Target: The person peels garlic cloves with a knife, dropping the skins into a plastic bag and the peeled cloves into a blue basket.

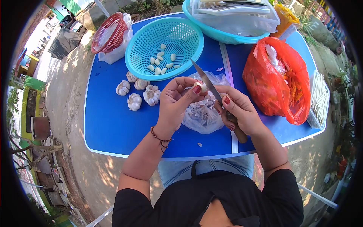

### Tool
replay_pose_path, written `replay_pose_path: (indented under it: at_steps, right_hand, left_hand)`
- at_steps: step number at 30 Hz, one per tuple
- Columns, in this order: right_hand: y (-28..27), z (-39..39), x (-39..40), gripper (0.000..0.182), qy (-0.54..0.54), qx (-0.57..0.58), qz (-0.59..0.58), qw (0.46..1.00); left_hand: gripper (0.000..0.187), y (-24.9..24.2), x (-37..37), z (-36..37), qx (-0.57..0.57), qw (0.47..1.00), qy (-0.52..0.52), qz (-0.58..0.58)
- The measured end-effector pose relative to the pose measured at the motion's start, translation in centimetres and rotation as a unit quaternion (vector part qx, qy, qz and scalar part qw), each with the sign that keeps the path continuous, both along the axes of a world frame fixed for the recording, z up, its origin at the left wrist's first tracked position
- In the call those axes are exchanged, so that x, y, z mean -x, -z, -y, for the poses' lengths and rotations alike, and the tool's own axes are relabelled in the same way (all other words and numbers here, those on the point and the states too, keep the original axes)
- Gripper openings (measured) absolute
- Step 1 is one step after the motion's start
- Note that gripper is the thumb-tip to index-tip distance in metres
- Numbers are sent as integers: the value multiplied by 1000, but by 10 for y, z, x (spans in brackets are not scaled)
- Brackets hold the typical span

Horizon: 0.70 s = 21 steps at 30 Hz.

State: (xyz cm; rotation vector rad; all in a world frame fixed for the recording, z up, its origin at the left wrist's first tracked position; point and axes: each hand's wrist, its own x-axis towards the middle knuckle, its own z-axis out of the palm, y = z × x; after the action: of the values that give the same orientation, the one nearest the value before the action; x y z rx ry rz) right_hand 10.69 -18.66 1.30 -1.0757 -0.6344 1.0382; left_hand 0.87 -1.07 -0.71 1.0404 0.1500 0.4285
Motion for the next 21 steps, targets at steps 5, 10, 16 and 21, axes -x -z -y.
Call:
replay_pose_path:
  at_steps: [5,10,16,21]
  right_hand:
    - [-3,-1,-2,37,37,8,24,999]
    - [4,0,0,37,8,5,34,999]
    - [-6,-2,6,39,-16,-2,54,998]
    - [0,-1,3,39,-9,-13,65,998]
  left_hand:
    - [21,-4,2,0,8,1000,-12,17]
    - [23,0,1,2,-19,999,-18,22]
    - [23,1,3,2,-33,999,-6,7]
    - [23,-1,3,2,-7,1000,4,-20]
